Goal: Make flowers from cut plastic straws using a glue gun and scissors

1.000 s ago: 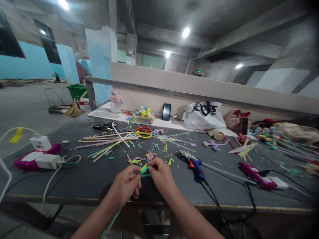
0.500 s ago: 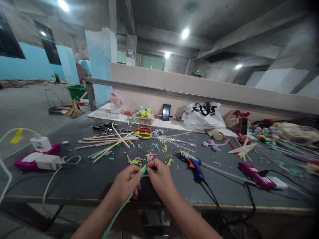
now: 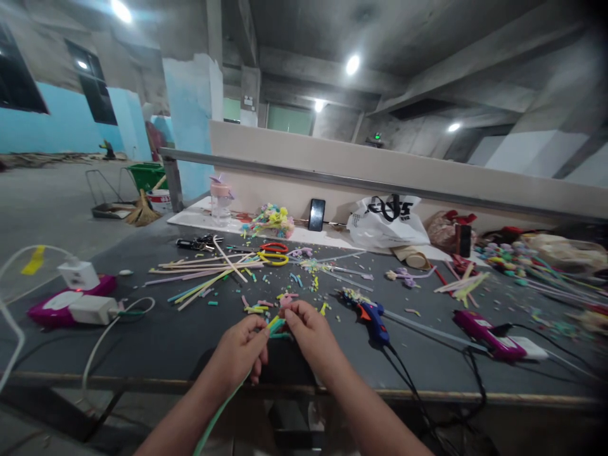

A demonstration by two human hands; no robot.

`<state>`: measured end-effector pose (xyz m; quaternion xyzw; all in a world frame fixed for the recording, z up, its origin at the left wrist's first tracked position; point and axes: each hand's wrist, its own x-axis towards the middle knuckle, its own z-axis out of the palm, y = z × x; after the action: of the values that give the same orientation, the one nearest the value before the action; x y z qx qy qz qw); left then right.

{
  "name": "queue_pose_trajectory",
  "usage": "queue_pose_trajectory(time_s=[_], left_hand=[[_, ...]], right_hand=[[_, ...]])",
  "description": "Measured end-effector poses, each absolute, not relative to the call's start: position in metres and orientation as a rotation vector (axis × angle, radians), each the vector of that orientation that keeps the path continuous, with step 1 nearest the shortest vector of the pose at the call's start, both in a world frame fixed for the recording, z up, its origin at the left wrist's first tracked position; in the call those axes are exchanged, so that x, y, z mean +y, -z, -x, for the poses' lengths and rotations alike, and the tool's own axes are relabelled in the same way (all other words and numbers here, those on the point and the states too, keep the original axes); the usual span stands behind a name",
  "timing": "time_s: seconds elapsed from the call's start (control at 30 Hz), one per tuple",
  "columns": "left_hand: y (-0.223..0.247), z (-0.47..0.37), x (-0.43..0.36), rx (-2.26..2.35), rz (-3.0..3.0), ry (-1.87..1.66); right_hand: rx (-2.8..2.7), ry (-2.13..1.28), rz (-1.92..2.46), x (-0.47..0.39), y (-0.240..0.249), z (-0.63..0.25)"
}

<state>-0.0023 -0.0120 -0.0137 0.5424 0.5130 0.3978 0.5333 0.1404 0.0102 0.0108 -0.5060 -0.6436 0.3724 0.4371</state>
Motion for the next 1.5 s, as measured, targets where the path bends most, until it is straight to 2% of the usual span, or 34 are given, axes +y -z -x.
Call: queue_pose_trajectory(time_s=[0.33, 0.63, 0.83, 0.93, 1.03, 1.17, 1.33, 1.5], left_hand=[[0.014, 0.007, -0.010, 1.220, -1.293, -0.906], [0.021, 0.011, -0.005, 1.190, -1.253, -0.868], [0.010, 0.021, -0.006, 0.926, -0.950, -0.960], [0.006, 0.029, -0.009, 0.776, -0.729, -0.976], [0.009, 0.033, -0.011, 0.745, -0.596, -1.016], [0.016, 0.030, -0.012, 0.713, -0.604, -1.007], [0.017, 0.024, -0.011, 0.732, -0.720, -1.023], [0.014, 0.018, -0.012, 0.880, -0.842, -1.010]], right_hand=[[-1.535, -1.112, 1.126, 0.008, -0.004, -0.141], [-1.528, -0.951, 1.216, 0.010, -0.001, -0.160], [-1.578, -0.869, 1.253, -0.003, 0.008, -0.157], [-1.644, -0.686, 1.350, -0.008, 0.011, -0.180], [-1.596, -0.327, 1.578, -0.007, 0.009, -0.230], [-1.422, -0.167, 1.784, 0.006, 0.003, -0.294], [-1.346, -0.358, 1.899, 0.032, 0.001, -0.317], [-1.239, -0.825, 1.833, 0.039, -0.014, -0.323]])
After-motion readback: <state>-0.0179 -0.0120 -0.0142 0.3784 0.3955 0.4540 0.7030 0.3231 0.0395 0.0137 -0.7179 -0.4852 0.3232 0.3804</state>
